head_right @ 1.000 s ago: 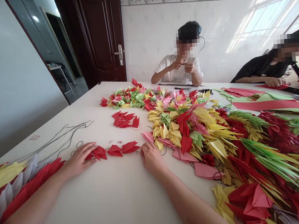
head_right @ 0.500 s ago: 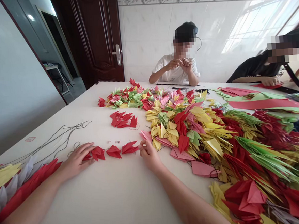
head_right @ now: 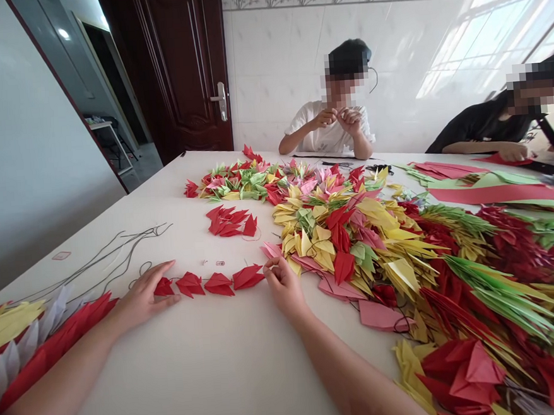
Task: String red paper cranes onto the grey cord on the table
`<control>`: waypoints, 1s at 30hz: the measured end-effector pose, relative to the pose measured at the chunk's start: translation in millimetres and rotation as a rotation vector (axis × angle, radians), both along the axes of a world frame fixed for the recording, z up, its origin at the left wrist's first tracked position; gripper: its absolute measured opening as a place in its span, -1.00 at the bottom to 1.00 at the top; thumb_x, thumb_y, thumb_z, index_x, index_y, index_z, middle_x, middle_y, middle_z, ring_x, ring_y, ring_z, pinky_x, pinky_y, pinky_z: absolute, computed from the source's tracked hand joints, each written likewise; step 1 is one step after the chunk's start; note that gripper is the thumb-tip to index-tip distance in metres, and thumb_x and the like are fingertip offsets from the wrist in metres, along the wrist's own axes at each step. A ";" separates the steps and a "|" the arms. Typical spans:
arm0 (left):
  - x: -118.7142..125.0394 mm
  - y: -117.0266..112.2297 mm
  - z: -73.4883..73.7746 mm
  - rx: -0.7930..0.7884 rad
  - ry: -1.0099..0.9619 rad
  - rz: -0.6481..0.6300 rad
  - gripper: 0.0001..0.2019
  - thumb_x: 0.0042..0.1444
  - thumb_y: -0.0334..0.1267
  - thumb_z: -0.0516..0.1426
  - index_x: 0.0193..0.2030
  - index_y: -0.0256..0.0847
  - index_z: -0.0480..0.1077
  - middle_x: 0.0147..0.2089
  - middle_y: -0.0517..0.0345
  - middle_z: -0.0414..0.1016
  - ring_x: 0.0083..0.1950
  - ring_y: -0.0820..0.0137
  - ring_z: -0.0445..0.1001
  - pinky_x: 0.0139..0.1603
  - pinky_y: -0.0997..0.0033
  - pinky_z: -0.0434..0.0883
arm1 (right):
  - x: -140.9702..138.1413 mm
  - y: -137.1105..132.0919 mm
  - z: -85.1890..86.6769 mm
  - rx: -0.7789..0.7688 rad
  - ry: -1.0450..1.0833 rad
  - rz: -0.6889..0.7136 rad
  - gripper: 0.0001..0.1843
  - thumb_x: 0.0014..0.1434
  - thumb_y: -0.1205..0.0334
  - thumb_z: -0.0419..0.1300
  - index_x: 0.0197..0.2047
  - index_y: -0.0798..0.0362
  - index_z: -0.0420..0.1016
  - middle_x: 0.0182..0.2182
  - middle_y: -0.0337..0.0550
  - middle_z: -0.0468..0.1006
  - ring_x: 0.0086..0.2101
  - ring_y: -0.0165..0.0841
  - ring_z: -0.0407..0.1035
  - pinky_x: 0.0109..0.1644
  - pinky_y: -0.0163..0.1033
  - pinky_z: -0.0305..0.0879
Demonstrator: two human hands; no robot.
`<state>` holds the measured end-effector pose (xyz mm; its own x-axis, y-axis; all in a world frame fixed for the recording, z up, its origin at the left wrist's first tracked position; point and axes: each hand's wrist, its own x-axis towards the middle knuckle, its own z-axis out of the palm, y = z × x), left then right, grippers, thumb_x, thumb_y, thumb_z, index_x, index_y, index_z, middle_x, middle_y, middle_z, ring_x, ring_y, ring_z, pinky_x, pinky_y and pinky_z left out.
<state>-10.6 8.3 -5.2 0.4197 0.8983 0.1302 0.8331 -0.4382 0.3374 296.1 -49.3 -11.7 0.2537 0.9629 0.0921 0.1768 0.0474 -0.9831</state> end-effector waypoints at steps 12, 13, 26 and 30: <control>-1.9 5.6 -6.6 0.068 0.093 -0.167 -0.54 0.11 0.08 -0.04 0.12 0.02 0.25 0.22 0.11 0.18 0.25 0.17 0.09 0.20 0.07 0.16 | 2.5 2.6 -5.0 -0.053 -0.200 0.137 -0.76 0.05 0.03 0.05 -0.36 0.04 0.25 -0.64 -0.37 0.17 -0.60 -0.49 0.02 -0.53 -0.35 -0.04; -1.7 5.7 -6.1 0.062 0.095 -0.163 -0.53 0.11 0.08 -0.04 0.13 0.02 0.24 0.23 0.11 0.18 0.25 0.17 0.09 0.20 0.07 0.16 | 2.8 2.5 -4.7 -0.059 -0.214 0.138 -0.77 0.05 0.04 0.05 -0.35 0.04 0.25 -0.64 -0.37 0.16 -0.60 -0.49 0.02 -0.52 -0.35 -0.05; -1.6 5.0 -4.4 0.061 0.098 -0.156 -0.53 0.11 0.08 -0.05 0.12 0.01 0.24 0.23 0.12 0.17 0.25 0.18 0.09 0.19 0.08 0.18 | 2.9 0.6 -1.4 -0.039 -0.246 0.149 -0.75 0.08 0.08 0.01 -0.21 0.03 0.26 -0.67 -0.40 0.12 -0.62 -0.49 0.00 -0.54 -0.36 -0.05; -1.8 5.3 -5.7 0.063 0.094 -0.149 -0.53 0.11 0.09 -0.05 0.12 0.01 0.25 0.23 0.12 0.18 0.24 0.18 0.10 0.19 0.08 0.17 | 3.3 1.5 -2.2 -0.032 -0.277 0.152 -0.77 0.08 0.07 0.00 -0.26 0.04 0.27 -0.66 -0.39 0.15 -0.61 -0.49 0.03 -0.53 -0.36 -0.04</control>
